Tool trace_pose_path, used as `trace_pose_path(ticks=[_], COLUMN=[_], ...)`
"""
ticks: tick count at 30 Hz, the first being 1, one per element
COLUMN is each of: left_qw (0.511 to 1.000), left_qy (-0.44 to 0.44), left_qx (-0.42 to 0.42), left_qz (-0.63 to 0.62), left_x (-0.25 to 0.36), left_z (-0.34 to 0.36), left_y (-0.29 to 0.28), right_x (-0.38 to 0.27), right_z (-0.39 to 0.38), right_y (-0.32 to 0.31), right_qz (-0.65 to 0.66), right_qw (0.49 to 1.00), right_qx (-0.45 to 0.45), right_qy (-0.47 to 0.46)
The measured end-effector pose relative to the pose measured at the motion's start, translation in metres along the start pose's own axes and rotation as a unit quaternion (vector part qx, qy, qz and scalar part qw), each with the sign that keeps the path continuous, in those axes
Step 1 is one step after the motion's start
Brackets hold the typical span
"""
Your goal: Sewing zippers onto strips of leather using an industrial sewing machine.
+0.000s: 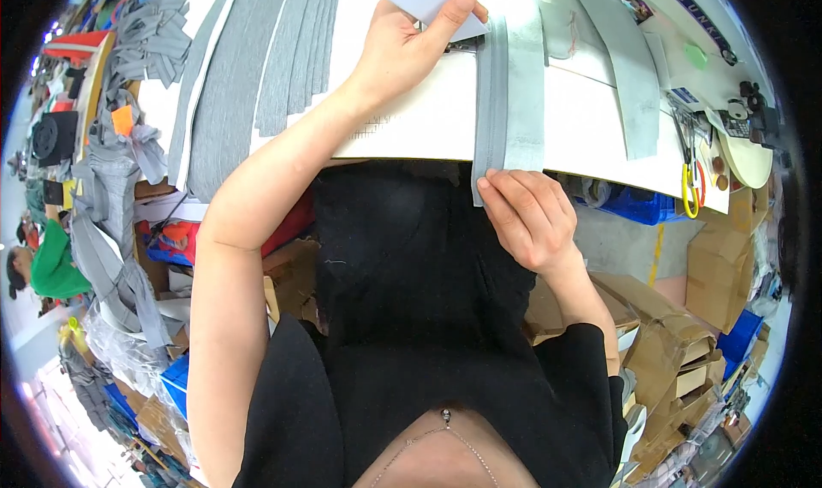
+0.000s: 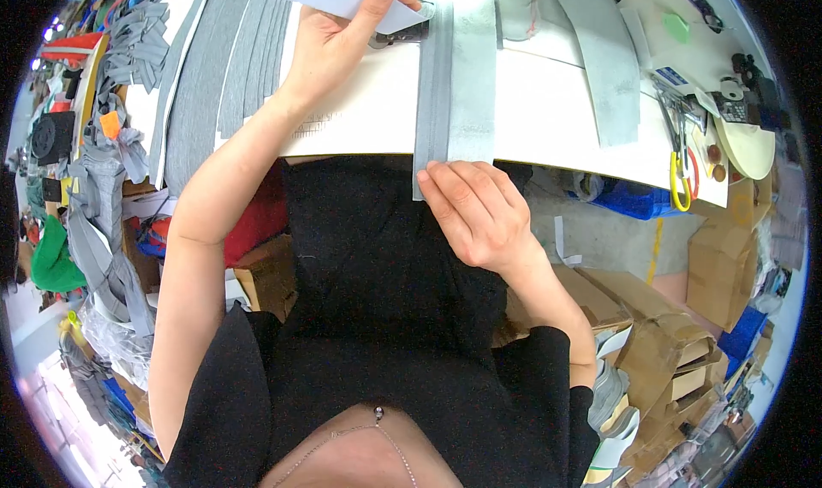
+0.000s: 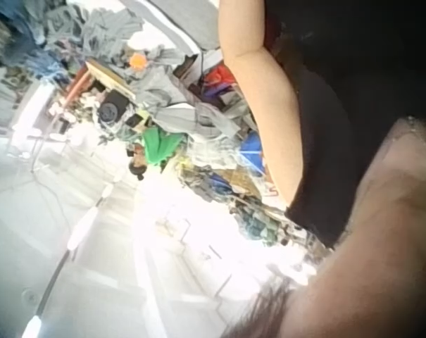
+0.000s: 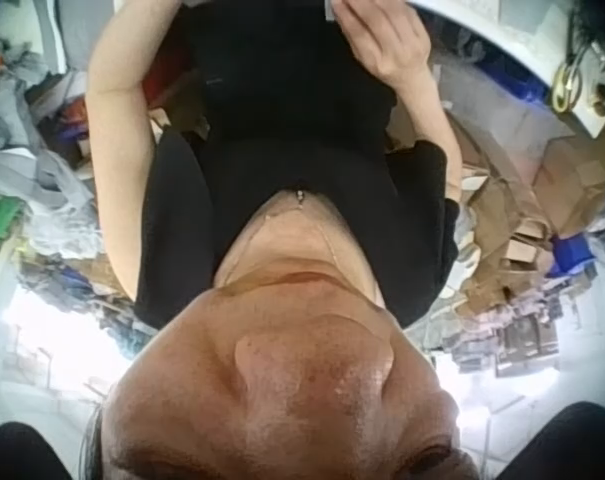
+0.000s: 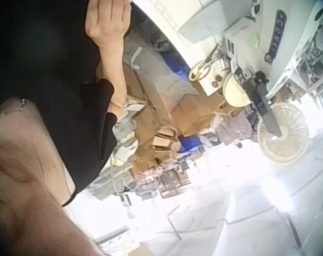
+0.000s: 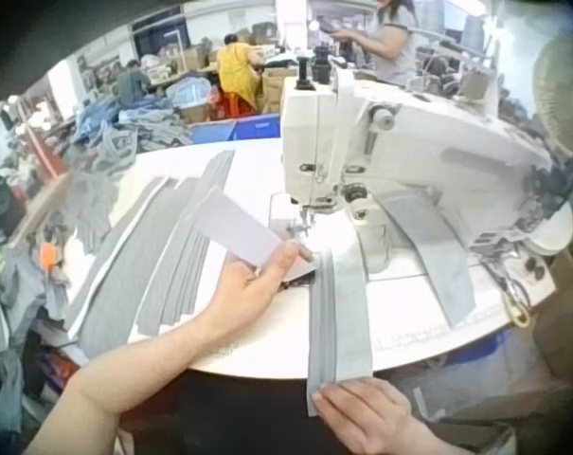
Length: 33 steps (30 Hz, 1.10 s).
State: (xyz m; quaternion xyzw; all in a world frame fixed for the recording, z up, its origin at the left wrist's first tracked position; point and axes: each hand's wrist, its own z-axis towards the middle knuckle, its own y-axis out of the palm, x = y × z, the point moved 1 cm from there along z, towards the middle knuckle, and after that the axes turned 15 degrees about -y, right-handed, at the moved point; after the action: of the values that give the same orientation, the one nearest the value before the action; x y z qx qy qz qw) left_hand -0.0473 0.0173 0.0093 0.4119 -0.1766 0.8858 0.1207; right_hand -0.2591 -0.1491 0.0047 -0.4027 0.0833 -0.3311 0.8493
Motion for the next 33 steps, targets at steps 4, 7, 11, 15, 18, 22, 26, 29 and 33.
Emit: trace_pose_path(ticks=[4, 7, 11, 15, 18, 22, 26, 29, 33], left_qw=[0.950, 0.978, 0.967, 0.960, 0.955, 0.952, 0.955, 0.944, 0.951], left_qy=[-0.312, -0.207, -0.251, -0.260, -0.189, -0.176, -0.223, -0.260, -0.271], left_qx=[-0.015, -0.039, -0.025, -0.099, -0.187, -0.170, -0.072, -0.043, -0.048], left_qz=[-0.003, 0.013, 0.020, 0.045, 0.131, 0.182, 0.180, 0.198, 0.143], left_x=[0.023, 0.015, 0.023, 0.033, 0.032, 0.028, 0.014, 0.016, 0.020], left_z=[0.000, 0.005, 0.003, 0.006, 0.009, 0.007, 0.006, 0.008, 0.008], left_y=[-0.001, -0.007, -0.008, -0.019, -0.019, -0.023, -0.013, -0.008, -0.005], right_x=[0.001, 0.000, -0.002, -0.002, 0.001, -0.001, 0.001, 0.001, 0.002], right_z=[-0.002, 0.000, 0.003, 0.008, 0.006, 0.012, 0.010, 0.008, 0.007], right_y=[-0.001, -0.003, -0.011, -0.014, -0.018, -0.015, -0.015, -0.015, -0.014], right_qz=[-0.002, -0.008, -0.006, 0.002, -0.002, -0.002, 0.010, 0.015, 0.022], right_qw=[1.000, 1.000, 0.999, 0.999, 0.998, 0.998, 0.999, 0.999, 0.999], right_qx=[0.011, -0.001, -0.033, -0.051, -0.056, -0.056, -0.048, -0.050, -0.047], right_qy=[0.000, -0.008, -0.002, 0.001, -0.001, -0.006, -0.001, 0.004, 0.010])
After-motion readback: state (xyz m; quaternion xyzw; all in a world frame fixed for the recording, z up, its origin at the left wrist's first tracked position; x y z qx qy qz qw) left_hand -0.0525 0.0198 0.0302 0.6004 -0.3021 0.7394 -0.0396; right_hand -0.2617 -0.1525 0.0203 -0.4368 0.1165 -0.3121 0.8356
